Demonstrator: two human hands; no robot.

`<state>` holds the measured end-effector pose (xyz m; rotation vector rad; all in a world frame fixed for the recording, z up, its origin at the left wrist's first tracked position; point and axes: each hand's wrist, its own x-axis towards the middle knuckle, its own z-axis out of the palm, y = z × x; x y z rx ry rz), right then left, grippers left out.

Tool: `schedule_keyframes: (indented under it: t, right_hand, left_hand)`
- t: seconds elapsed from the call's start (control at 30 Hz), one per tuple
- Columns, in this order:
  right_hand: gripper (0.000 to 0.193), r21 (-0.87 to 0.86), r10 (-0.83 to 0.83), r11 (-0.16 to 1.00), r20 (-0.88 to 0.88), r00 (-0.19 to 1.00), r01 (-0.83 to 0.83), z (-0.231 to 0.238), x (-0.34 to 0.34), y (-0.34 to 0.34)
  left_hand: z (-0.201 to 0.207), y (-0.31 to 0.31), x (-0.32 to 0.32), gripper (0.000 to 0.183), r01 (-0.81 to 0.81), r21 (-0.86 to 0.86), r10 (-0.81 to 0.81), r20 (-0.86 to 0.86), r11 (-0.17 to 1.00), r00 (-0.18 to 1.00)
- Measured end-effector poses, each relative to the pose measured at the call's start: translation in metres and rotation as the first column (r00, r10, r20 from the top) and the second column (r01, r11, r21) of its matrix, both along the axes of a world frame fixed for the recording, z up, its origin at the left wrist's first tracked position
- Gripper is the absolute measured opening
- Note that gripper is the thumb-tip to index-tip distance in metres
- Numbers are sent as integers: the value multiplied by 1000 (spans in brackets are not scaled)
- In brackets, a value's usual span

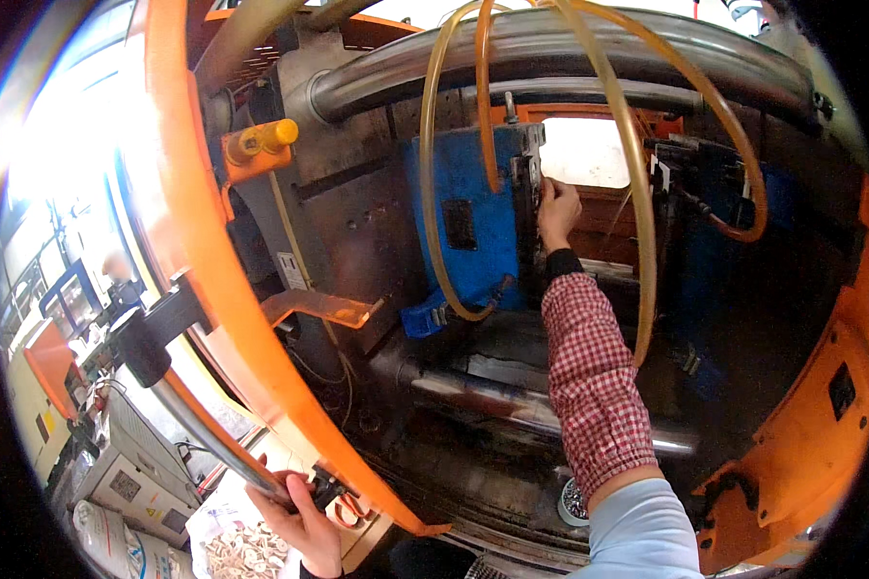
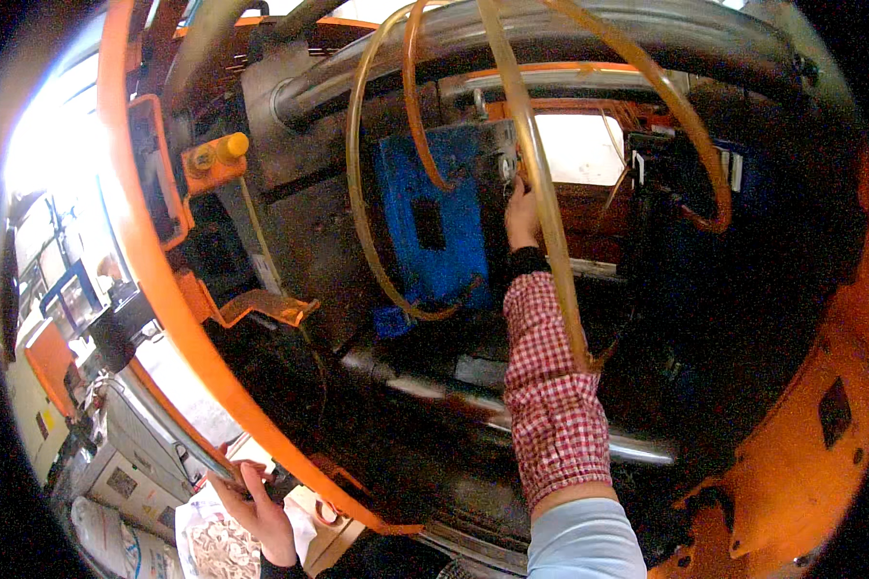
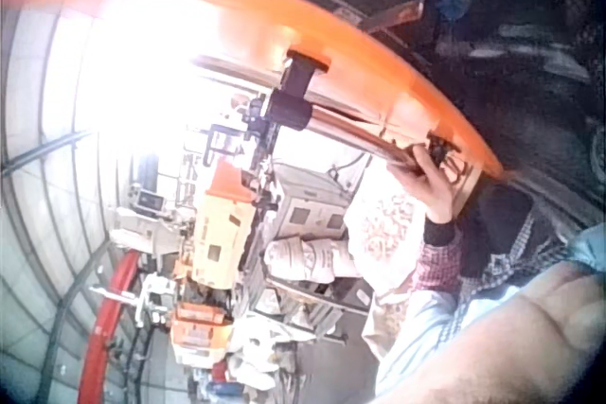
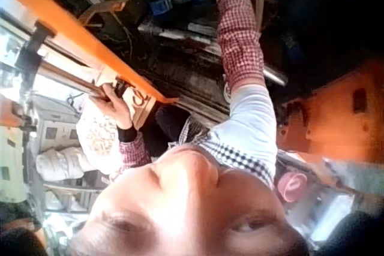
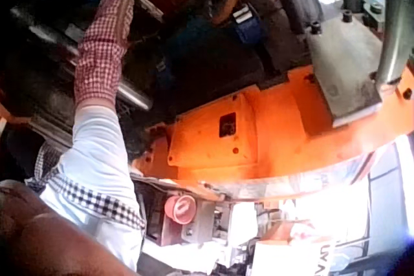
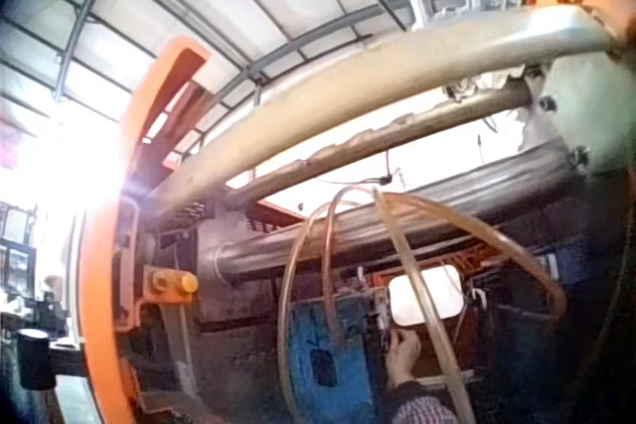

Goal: The person repeatedly picks up white plastic components from a bag, separates them, and inserts them into a machine. They also handle a small metal container and occasionally wipe the parts with a cloth. The process is repetitive and involves manual dexterity.

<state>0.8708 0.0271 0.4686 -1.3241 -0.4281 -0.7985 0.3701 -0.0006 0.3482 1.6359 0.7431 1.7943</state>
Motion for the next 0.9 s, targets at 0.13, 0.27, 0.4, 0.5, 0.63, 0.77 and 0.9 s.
schedule_keyframes:
  t: [0.13,0.27,0.4,0.5,0.63,0.77,0.9]
  right_hand:
    - [22,-117,-102,987,94,990,113,10,18,10]
    - [22,-211,-187,955,125,974,211,13,44,11]
    - [21,-258,-199,939,136,970,229,11,44,18]
    - [20,-246,-207,938,174,963,246,12,48,17]
    - [20,-301,-206,922,151,967,244,13,45,21]
    - [25,-409,-255,834,310,916,371,4,41,23]
    - [30,-458,-252,799,331,909,389,2,40,20]
  left_hand:
    - [-10,0,0,43,-115,19,115,0,993,993]
    - [-14,4,4,42,-124,47,123,26,991,992]
    - [-12,3,9,42,-155,38,152,74,987,986]
    - [-17,6,5,41,-106,52,103,64,993,993]
    - [-15,4,2,42,-96,43,94,34,994,995]
    - [-18,2,-4,44,-38,-27,39,44,999,998]
    - [-10,-5,2,45,-102,-47,101,-10,994,995]
